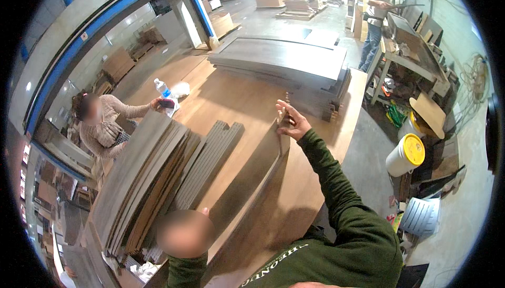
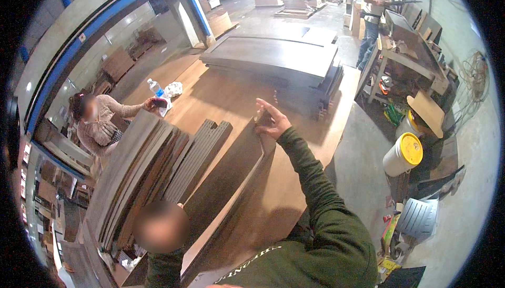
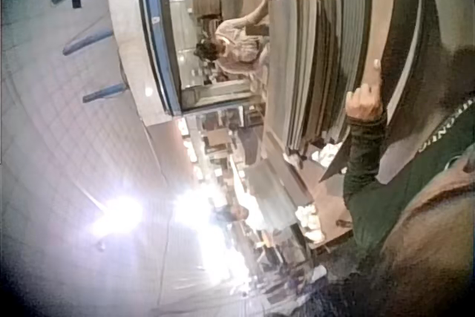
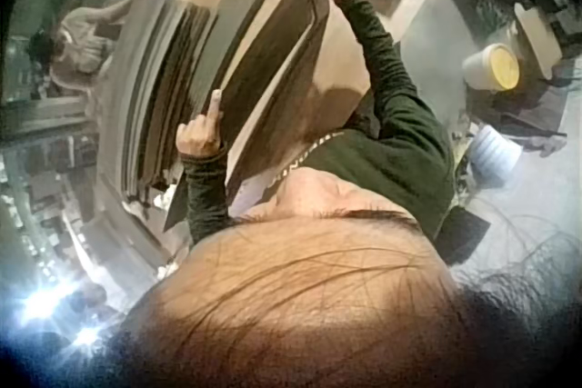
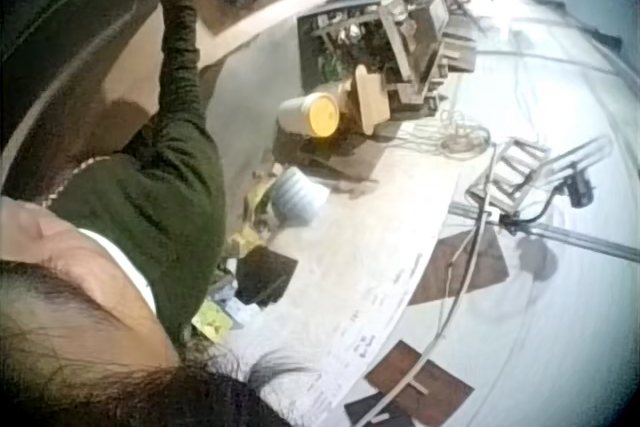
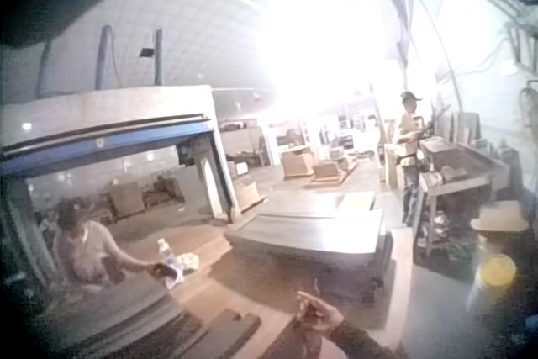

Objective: The person assembles cabinet door frames by hammering wooden stiles and rails together, handling the pieces by hand and with a hammer.

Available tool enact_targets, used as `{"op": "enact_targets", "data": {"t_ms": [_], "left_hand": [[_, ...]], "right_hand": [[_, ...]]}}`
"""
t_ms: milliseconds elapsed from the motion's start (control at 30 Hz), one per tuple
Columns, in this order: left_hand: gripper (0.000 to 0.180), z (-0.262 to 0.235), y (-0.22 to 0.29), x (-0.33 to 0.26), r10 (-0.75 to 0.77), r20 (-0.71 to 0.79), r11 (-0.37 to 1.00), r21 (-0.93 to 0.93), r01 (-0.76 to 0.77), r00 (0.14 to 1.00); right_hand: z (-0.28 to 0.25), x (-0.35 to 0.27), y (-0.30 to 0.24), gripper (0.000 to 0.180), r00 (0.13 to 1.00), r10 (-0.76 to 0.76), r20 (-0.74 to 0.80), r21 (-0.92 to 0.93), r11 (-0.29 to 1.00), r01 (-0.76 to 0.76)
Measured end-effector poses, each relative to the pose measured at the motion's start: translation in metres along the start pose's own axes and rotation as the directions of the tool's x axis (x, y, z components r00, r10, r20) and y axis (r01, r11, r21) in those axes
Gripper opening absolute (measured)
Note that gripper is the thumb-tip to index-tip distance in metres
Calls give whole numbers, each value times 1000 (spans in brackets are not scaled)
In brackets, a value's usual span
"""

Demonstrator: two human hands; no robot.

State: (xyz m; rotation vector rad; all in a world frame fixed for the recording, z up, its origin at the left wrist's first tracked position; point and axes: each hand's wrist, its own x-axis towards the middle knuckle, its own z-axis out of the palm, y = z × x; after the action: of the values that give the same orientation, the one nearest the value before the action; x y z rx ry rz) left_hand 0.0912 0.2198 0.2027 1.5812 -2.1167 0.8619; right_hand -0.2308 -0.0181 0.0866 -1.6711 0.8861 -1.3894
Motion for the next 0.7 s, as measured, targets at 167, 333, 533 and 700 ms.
{"op": "enact_targets", "data": {"t_ms": [167,333,533,700], "left_hand": [[20,4,2,3,-1,15,1000,-29,1,1000],[19,-2,1,1,-46,38,998,-34,47,998],[21,9,8,-6,81,-10,997,19,-81,997],[32,16,27,-7,37,-143,999,34,-32,989]], "right_hand": [[-4,4,16,79,998,-42,36,35,999,41],[13,8,6,63,999,-43,-16,-19,999,43],[26,12,19,49,967,-3,-256,17,1000,7],[42,13,9,44,935,-23,-353,-12,1000,21]]}}
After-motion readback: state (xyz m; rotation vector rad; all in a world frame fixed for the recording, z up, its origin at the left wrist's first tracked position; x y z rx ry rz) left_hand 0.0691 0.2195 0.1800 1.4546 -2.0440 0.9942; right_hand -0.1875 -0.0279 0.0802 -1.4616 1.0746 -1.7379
